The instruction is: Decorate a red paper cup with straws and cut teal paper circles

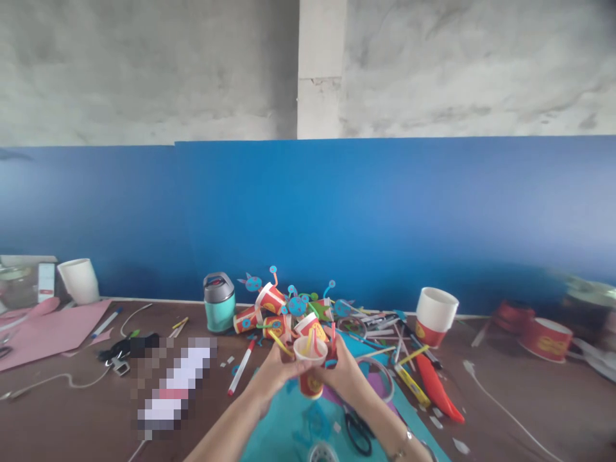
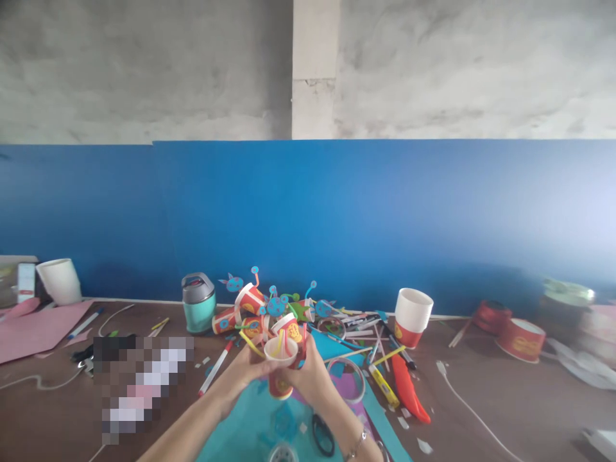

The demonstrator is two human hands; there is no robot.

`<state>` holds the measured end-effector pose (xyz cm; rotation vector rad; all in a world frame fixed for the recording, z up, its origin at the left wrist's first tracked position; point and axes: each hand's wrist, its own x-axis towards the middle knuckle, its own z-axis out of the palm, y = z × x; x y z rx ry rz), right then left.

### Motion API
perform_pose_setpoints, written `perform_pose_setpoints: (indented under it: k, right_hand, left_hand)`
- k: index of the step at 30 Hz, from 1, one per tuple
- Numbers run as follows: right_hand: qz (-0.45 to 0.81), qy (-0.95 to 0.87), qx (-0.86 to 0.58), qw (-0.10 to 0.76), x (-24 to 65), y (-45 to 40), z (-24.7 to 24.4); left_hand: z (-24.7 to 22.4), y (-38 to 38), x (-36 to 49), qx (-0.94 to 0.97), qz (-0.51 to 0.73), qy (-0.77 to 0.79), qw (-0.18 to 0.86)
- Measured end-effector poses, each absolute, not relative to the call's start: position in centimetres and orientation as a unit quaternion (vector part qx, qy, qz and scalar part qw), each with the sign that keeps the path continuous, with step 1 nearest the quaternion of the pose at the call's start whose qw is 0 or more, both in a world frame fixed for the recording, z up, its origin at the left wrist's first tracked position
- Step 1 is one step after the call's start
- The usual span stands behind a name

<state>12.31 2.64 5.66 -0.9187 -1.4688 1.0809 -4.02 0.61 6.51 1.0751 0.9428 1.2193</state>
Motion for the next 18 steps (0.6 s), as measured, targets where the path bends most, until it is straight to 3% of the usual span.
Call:
perform_pose_setpoints:
  k: [5,13,18]
  right_hand:
    - [0.430,-0.666,-0.366,0.488,11.6,1.7,4.8]
    - [0.348,-0.715,-0.367,0.483,11.5,1.7,2.5]
    - [0.375,-0.704,-0.360,0.485,11.4,1.3,3.5]
  left_hand:
    - [4.2,-0.3,-3.5,0.432,0.577,0.416,0.555]
    - [4.4,-0.5,-3.7,0.537,0.521,0.420,0.514]
    - [4.3,-0.6,-3.8,0.551,0.525,0.409,0.503]
